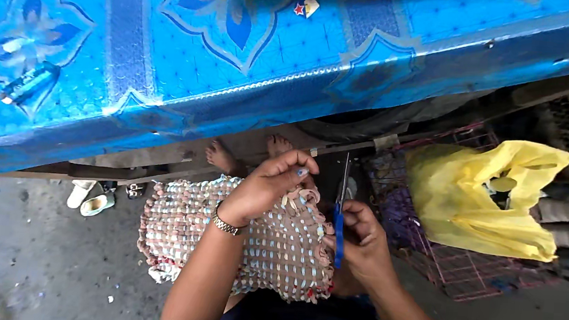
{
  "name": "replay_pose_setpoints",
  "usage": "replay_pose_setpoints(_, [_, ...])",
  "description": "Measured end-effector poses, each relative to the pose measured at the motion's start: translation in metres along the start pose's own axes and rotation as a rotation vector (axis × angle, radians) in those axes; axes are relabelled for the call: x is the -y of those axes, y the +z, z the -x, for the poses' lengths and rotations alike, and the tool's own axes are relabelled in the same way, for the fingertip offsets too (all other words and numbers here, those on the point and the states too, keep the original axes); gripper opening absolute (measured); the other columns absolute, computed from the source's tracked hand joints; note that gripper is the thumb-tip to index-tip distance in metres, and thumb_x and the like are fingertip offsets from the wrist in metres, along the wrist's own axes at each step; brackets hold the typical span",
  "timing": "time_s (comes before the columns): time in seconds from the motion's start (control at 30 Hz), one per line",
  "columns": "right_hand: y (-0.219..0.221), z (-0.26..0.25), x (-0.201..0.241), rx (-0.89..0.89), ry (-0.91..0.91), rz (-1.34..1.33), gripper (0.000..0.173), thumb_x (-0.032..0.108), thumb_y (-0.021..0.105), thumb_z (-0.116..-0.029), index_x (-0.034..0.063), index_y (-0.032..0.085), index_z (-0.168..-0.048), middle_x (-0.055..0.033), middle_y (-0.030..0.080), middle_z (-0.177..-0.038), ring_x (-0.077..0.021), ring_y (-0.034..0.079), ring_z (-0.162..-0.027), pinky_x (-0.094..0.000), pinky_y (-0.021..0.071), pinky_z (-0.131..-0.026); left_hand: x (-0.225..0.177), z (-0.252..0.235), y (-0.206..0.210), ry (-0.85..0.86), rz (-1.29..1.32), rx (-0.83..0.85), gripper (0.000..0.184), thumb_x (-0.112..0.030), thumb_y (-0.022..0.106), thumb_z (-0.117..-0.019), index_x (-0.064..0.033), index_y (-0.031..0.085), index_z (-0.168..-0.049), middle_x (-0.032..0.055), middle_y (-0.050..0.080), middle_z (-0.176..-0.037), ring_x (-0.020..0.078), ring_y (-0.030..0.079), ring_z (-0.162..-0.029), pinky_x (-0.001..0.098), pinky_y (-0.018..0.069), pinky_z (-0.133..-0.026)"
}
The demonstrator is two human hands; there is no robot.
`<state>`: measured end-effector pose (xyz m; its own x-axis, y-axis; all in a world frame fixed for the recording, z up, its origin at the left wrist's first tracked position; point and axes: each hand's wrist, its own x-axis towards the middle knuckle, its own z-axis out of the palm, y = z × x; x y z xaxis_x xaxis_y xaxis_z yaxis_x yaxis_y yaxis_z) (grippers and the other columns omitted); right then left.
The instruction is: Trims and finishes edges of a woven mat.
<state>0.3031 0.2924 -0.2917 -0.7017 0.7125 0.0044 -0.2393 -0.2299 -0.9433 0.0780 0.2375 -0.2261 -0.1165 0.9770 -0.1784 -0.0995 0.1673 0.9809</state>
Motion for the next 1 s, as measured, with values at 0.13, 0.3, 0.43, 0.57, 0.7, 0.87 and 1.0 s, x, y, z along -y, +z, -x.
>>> replay_pose_setpoints(0.13, [0.000, 0.002, 0.000, 0.014, 0.001, -0.007, 0.053, -0.001, 0.079, -0.0779, 0.0078, 0.054, -0.124, 0.0048, 0.073, -0.100, -0.0038, 0.070, -0.091, -0.0209, 0.0583, -0.083, 0.001, 0.007, -0.008, 0.072, 0.082, 0.058, 0.027, -0.026, 0.045, -0.1072, -0.0108, 0.065, -0.117, -0.0028, 0.067, -0.085, 0.0042, 0.062, -0.077, 0.0213, 0.0532, -0.071])
replay_pose_setpoints(0.3, [-0.001, 0.002, -0.002, 0.026, -0.012, -0.045, 0.055, -0.001, 0.079, -0.0780, 0.0087, 0.054, -0.126, 0.0036, 0.074, -0.102, -0.0050, 0.070, -0.093, -0.0217, 0.0585, -0.084, -0.007, 0.015, -0.019, 0.136, -0.072, 0.193, 0.029, -0.008, 0.070, -0.0877, -0.0066, 0.062, -0.115, -0.0031, 0.067, -0.100, 0.0040, 0.064, -0.091, 0.0220, 0.0555, -0.082])
replay_pose_setpoints(0.43, [-0.004, 0.002, -0.004, 0.031, -0.023, -0.082, 0.057, 0.000, 0.080, -0.0782, 0.0112, 0.054, -0.128, 0.0042, 0.074, -0.102, -0.0047, 0.070, -0.091, -0.0213, 0.0584, -0.083, -0.004, 0.021, -0.019, 0.212, 0.007, 0.211, 0.021, -0.001, 0.066, -0.0886, -0.0072, 0.066, -0.109, -0.0028, 0.069, -0.102, 0.0037, 0.064, -0.094, 0.0225, 0.0554, -0.084])
replay_pose_setpoints(0.57, [-0.005, 0.003, -0.006, 0.022, -0.030, -0.081, 0.057, -0.001, 0.079, -0.0788, 0.0120, 0.054, -0.128, 0.0037, 0.074, -0.104, -0.0058, 0.070, -0.093, -0.0224, 0.0587, -0.084, 0.005, 0.027, -0.016, 0.283, 0.074, 0.166, 0.016, -0.002, 0.066, -0.0899, -0.0107, 0.066, -0.104, -0.0044, 0.067, -0.101, 0.0032, 0.063, -0.096, 0.0226, 0.0548, -0.085])
replay_pose_setpoints(0.7, [-0.005, 0.005, -0.005, 0.031, -0.051, -0.053, 0.059, 0.000, 0.080, -0.0784, 0.0138, 0.054, -0.129, 0.0045, 0.074, -0.106, -0.0053, 0.070, -0.095, -0.0220, 0.0582, -0.085, 0.011, 0.032, -0.011, 0.335, 0.058, 0.086, 0.014, -0.003, 0.066, -0.0882, -0.0150, 0.065, -0.096, -0.0096, 0.064, -0.088, -0.0017, 0.060, -0.086, 0.0181, 0.0507, -0.079])
replay_pose_setpoints(0.87, [-0.004, 0.006, -0.004, 0.040, -0.083, 0.004, 0.060, 0.001, 0.080, -0.0778, 0.0157, 0.053, -0.130, 0.0059, 0.073, -0.107, -0.0046, 0.069, -0.097, -0.0217, 0.0576, -0.087, 0.009, 0.040, -0.005, 0.396, -0.060, 0.007, 0.011, -0.003, 0.065, -0.0890, -0.0136, 0.061, -0.090, -0.0097, 0.061, -0.084, -0.0036, 0.058, -0.085, 0.0170, 0.0494, -0.079])
replay_pose_setpoints(1.0, [-0.004, 0.006, -0.004, 0.041, -0.086, 0.002, 0.060, 0.002, 0.081, -0.0781, 0.0158, 0.053, -0.130, 0.0053, 0.073, -0.108, -0.0056, 0.070, -0.099, -0.0228, 0.0576, -0.089, 0.007, 0.040, -0.005, 0.396, -0.139, 0.023, 0.014, 0.000, 0.061, -0.0896, -0.0100, 0.063, -0.099, -0.0092, 0.060, -0.087, -0.0040, 0.056, -0.088, 0.0159, 0.0483, -0.082])
